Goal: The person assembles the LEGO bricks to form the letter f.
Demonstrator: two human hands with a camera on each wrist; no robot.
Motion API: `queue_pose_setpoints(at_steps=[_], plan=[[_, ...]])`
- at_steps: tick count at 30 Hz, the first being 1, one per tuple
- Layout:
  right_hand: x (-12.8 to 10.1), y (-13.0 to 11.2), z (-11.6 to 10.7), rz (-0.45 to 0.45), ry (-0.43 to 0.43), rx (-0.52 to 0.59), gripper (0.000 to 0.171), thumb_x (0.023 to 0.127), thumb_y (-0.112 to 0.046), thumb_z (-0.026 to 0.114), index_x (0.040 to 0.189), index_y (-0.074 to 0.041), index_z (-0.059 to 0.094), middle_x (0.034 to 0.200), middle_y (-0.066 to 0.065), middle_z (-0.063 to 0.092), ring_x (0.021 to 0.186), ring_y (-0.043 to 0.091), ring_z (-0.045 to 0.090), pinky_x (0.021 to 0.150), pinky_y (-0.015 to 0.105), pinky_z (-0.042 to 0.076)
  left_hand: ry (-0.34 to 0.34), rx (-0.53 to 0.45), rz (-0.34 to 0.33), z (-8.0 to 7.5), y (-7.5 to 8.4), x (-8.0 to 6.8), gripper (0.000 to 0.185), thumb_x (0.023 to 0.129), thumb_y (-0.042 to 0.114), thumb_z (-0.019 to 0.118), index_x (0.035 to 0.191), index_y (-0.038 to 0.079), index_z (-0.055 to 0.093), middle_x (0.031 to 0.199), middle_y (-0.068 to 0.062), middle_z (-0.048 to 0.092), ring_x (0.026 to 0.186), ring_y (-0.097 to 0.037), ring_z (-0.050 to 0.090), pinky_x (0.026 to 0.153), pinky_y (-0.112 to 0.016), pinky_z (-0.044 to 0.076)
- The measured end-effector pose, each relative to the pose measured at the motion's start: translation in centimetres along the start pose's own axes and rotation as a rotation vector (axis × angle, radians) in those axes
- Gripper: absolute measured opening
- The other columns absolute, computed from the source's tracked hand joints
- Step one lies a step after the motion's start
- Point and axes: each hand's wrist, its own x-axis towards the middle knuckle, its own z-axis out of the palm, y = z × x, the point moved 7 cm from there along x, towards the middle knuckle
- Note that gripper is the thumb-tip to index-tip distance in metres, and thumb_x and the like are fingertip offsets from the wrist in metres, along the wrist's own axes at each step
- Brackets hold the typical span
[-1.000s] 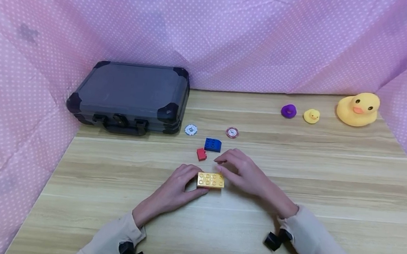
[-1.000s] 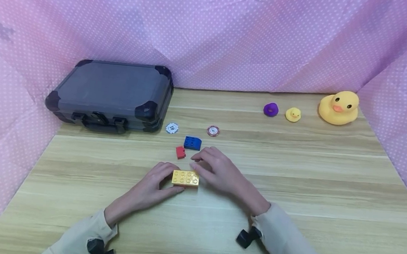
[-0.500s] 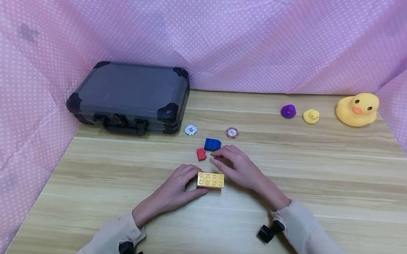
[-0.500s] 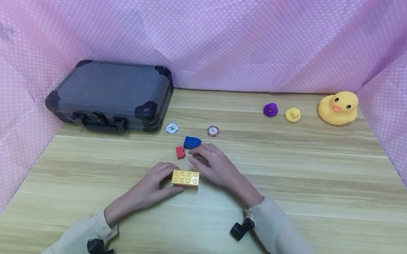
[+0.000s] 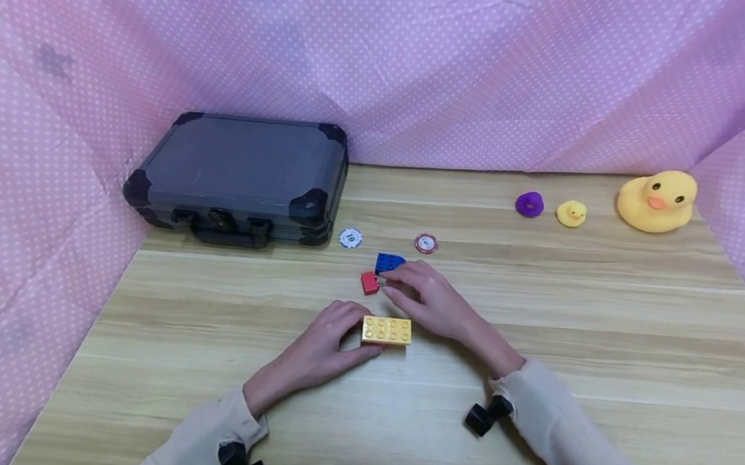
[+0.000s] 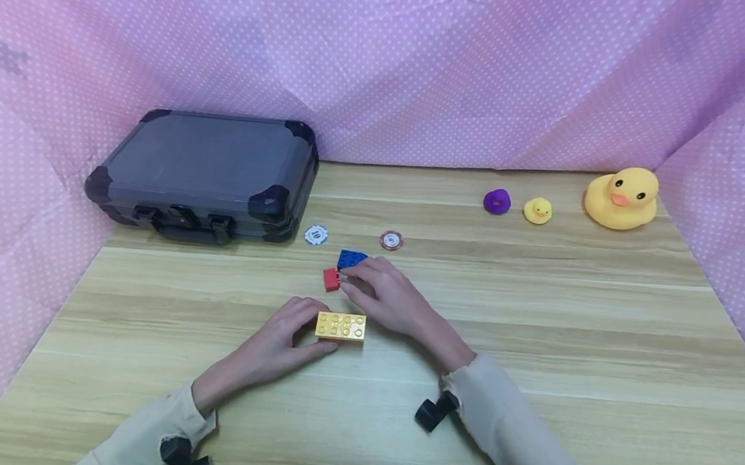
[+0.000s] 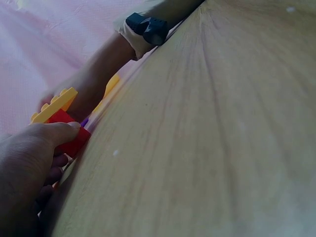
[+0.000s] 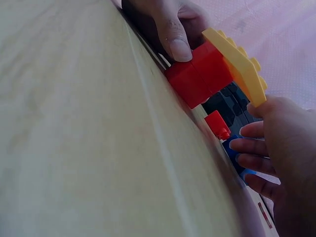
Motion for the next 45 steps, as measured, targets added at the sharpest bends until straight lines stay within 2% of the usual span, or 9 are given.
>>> queue_pose_setpoints(at_steps=[4, 14, 26, 31, 39, 45], plan=[[0.2, 0.0, 0.1, 0.009, -0.004, -0.01, 0.033, 0.103, -0.021, 0.066, 0.13, -0.003, 0.069, 0.124, 0.009, 0.068, 0.116, 0.024, 0.061, 0.1, 0.045, 0.05, 0.006, 0.001, 0.014, 0.0, 0.1, 0.0, 0.033, 0.093, 0.03, 0.08, 0.12, 0.016, 0.069, 0.12, 0.005, 0.065, 0.112, -0.014, 0.054, 0.096, -0.04, 0.048], [0.6, 0.2, 0.6, -0.016, 0.007, -0.064, 0.036, 0.1, -0.025, 0.071, 0.13, -0.005, 0.07, 0.121, 0.006, 0.067, 0.105, 0.018, 0.059, 0.089, 0.039, 0.052, -0.004, 0.003, 0.001, 0.0, 0.1, 0.0, 0.034, 0.093, 0.031, 0.08, 0.121, 0.015, 0.068, 0.122, 0.004, 0.065, 0.114, -0.015, 0.053, 0.097, -0.041, 0.047], [1.0, -0.2, 1.5, -0.053, -0.002, -0.203, 0.04, 0.098, -0.027, 0.074, 0.131, -0.006, 0.069, 0.121, 0.008, 0.067, 0.107, 0.024, 0.061, 0.095, 0.044, 0.051, -0.022, -0.003, -0.029, 0.0, -0.1, -0.1, 0.036, 0.094, 0.033, 0.079, 0.123, 0.016, 0.068, 0.122, 0.005, 0.064, 0.116, -0.014, 0.053, 0.099, -0.042, 0.047], [1.0, -0.2, 1.6, -0.054, -0.005, -0.207, 0.038, 0.096, -0.024, 0.076, 0.129, -0.006, 0.07, 0.12, 0.008, 0.067, 0.106, 0.023, 0.06, 0.094, 0.043, 0.051, -0.023, -0.01, -0.029, 0.0, -0.1, -0.1, 0.035, 0.094, 0.032, 0.08, 0.123, 0.016, 0.069, 0.123, 0.005, 0.064, 0.116, -0.014, 0.053, 0.099, -0.043, 0.047], [1.0, -0.2, 1.6, -0.04, -0.002, -0.192, 0.04, 0.093, -0.022, 0.079, 0.128, -0.005, 0.068, 0.12, 0.008, 0.067, 0.112, 0.026, 0.061, 0.1, 0.047, 0.049, -0.026, -0.013, -0.032, 0.0, -0.2, -0.1, 0.036, 0.093, 0.032, 0.08, 0.123, 0.016, 0.068, 0.124, 0.005, 0.064, 0.118, -0.015, 0.053, 0.1, -0.043, 0.047], [1.0, -0.2, 1.6, -0.066, 0.001, -0.21, 0.042, 0.093, -0.022, 0.078, 0.13, -0.005, 0.069, 0.12, 0.008, 0.066, 0.106, 0.024, 0.059, 0.093, 0.043, 0.05, -0.025, -0.009, -0.035, 0.0, -0.1, -0.1, 0.035, 0.093, 0.032, 0.08, 0.123, 0.016, 0.068, 0.123, 0.005, 0.064, 0.118, -0.015, 0.053, 0.1, -0.043, 0.047]])
